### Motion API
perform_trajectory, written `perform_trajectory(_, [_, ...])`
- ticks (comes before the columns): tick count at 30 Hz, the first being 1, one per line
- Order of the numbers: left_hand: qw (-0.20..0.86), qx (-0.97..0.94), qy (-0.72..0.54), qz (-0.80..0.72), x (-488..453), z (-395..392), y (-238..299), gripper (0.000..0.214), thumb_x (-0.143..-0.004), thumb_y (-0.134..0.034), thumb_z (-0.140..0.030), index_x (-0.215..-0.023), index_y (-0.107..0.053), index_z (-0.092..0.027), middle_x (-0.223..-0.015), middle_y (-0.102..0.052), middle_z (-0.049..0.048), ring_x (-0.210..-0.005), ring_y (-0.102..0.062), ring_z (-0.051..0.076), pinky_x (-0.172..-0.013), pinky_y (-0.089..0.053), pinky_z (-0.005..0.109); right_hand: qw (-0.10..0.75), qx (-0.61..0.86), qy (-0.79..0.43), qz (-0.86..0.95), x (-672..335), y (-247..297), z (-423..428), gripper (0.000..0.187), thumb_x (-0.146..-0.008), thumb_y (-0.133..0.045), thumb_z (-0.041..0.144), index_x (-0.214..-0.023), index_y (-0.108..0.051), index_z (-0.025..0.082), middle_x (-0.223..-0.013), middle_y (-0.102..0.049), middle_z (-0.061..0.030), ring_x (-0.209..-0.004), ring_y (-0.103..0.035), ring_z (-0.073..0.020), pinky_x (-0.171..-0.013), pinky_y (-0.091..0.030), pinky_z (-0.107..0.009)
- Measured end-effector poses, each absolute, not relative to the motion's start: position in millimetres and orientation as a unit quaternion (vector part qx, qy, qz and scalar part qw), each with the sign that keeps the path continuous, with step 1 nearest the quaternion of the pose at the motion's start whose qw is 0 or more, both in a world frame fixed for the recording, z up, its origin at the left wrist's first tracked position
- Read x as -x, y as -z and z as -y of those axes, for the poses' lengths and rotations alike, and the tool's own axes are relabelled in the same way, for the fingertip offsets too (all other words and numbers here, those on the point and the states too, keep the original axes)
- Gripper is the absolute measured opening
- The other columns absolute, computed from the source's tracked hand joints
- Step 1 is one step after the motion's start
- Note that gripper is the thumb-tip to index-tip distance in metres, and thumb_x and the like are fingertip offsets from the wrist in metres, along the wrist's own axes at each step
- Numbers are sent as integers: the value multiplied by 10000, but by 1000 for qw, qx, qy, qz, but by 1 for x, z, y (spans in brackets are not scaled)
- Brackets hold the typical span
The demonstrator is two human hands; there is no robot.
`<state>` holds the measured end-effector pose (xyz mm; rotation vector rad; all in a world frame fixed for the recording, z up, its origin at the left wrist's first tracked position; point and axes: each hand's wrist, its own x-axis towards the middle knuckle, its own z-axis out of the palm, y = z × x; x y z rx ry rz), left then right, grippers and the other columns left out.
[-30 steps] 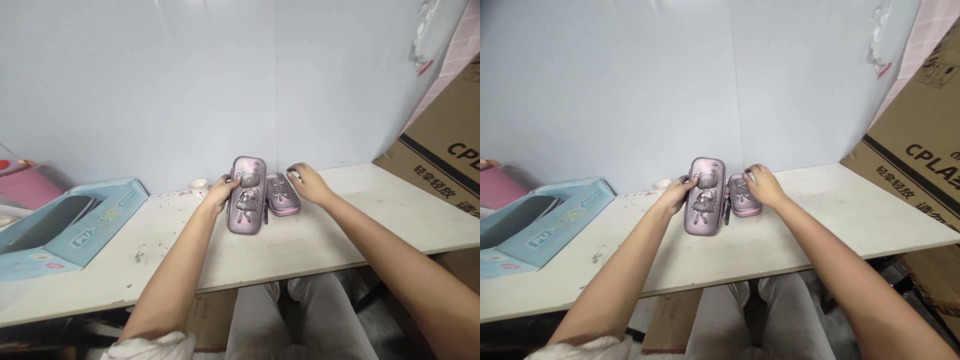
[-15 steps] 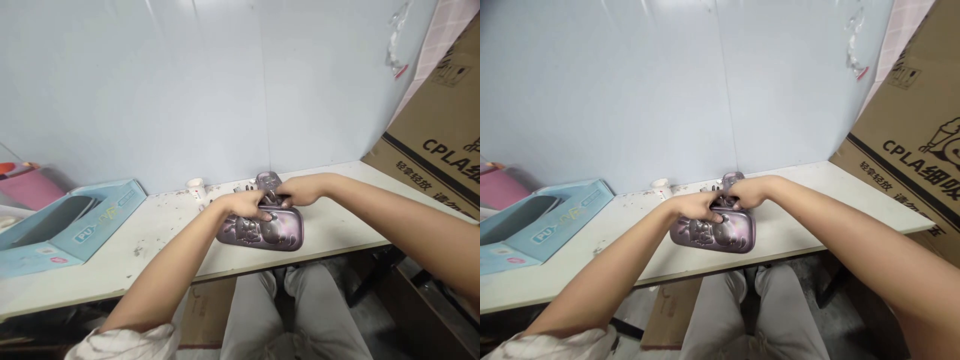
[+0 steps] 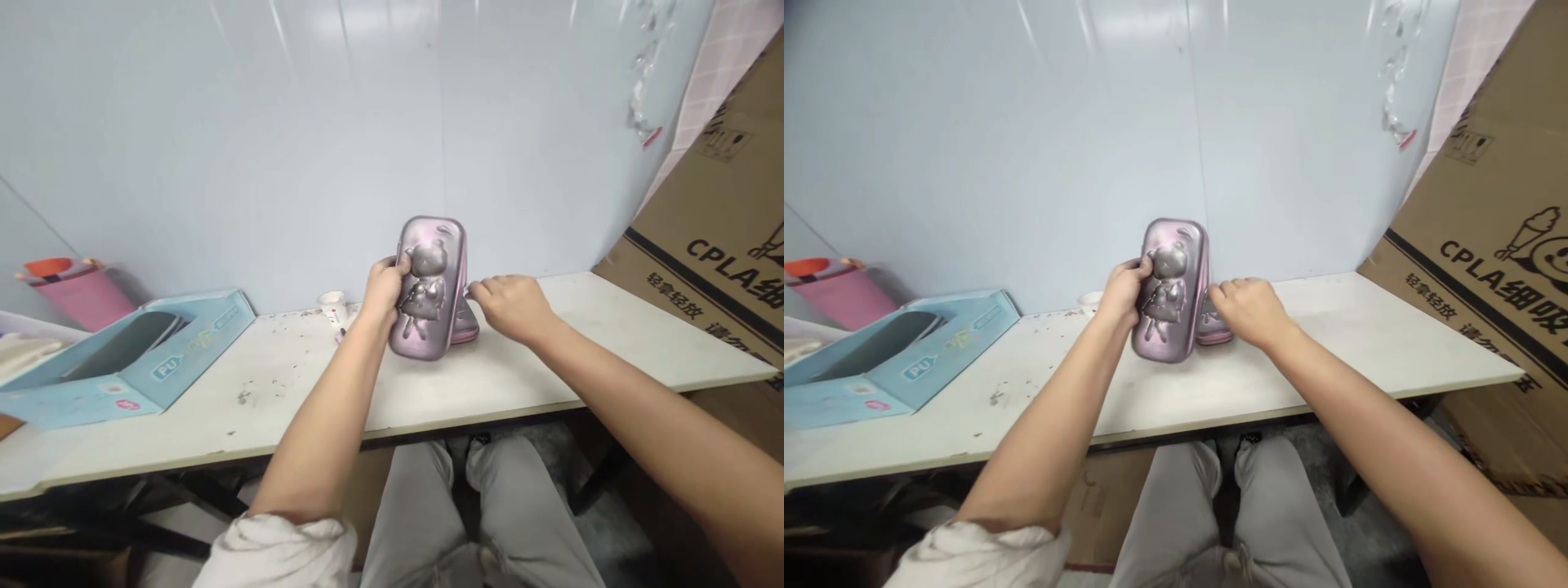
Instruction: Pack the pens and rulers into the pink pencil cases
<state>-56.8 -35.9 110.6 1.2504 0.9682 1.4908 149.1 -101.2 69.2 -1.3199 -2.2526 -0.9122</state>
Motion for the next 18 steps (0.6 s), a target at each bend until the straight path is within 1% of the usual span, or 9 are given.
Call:
perform_trajectory(3, [543,-295,-705,-350,49,31,-111,106,-785,-504,-208,-841,-556,-135,-659,-598,-3,-639,-589,123,-667,-491,251,181,437,309,825,-126,-42,112,230,-816,-365,88,-819,-593,118,-687,-619,-102,-624,-533,-173,-534,-231,-287])
perform_trajectory(5, [568,-175,-745,-304,38,33,-107,114,-807,-450,-171,-863,-546,-146,-692,-599,-6,-649,-594,113,-687,-499,250,200,447,281,826,-106,-22,114,239,-819,-359,91,-798,-596,108,-658,-620,-104,-602,-539,-168,-529,-255,-278])
perform_trajectory(7, [590,-100,-753,-274,24,36,-96,151,-835,-411,-194,-856,-554,-151,-718,-601,-1,-672,-597,112,-698,-500,244,239,488,221,810,-87,-3,113,284,-851,-325,128,-808,-605,100,-680,-634,-118,-611,-560,-175,-536,-292,-274])
perform_trajectory(10, [623,-71,-733,-262,8,37,-77,251,-862,-337,-217,-847,-580,-158,-775,-618,20,-746,-607,125,-704,-500,241,289,550,119,775,-84,15,107,321,-878,-300,180,-918,-610,106,-765,-659,-126,-667,-593,-189,-578,-364,-273])
perform_trajectory(13, [650,-97,-702,-274,2,31,-63,301,-859,-309,-215,-841,-607,-174,-786,-629,28,-769,-612,135,-696,-502,246,312,540,34,781,-119,13,101,337,-892,-306,279,-1008,-598,155,-862,-672,-107,-764,-613,-195,-665,-434,-292])
perform_trajectory(14, [655,-109,-690,-287,-1,29,-59,310,-864,-310,-243,-845,-613,-179,-780,-631,27,-767,-614,139,-696,-505,255,365,534,-66,760,-134,8,100,372,-901,-286,325,-1066,-575,157,-931,-665,-115,-816,-614,-193,-708,-449,-305])
perform_trajectory(16, [668,-140,-655,-325,-13,26,-54,347,-873,-322,-366,-871,-617,-184,-781,-638,33,-778,-620,153,-708,-512,283,472,480,-279,685,-161,-5,99,485,-914,-172,435,-1236,-453,205,-1106,-616,-104,-923,-602,-185,-769,-469,-342])
perform_trajectory(17, [676,-165,-632,-341,-23,26,-52,387,-859,-341,-451,-891,-618,-182,-790,-644,41,-793,-623,166,-719,-513,301,499,451,-348,653,-171,-12,98,515,-905,-156,482,-1295,-385,235,-1202,-564,-93,-1001,-576,-191,-815,-463,-373])
perform_trajectory(18, [688,-198,-603,-352,-35,27,-49,436,-825,-378,-532,-912,-617,-178,-803,-650,53,-812,-624,181,-730,-513,318,514,436,-378,635,-177,-19,98,529,-892,-186,516,-1332,-332,260,-1282,-504,-80,-1088,-530,-198,-877,-436,-404])
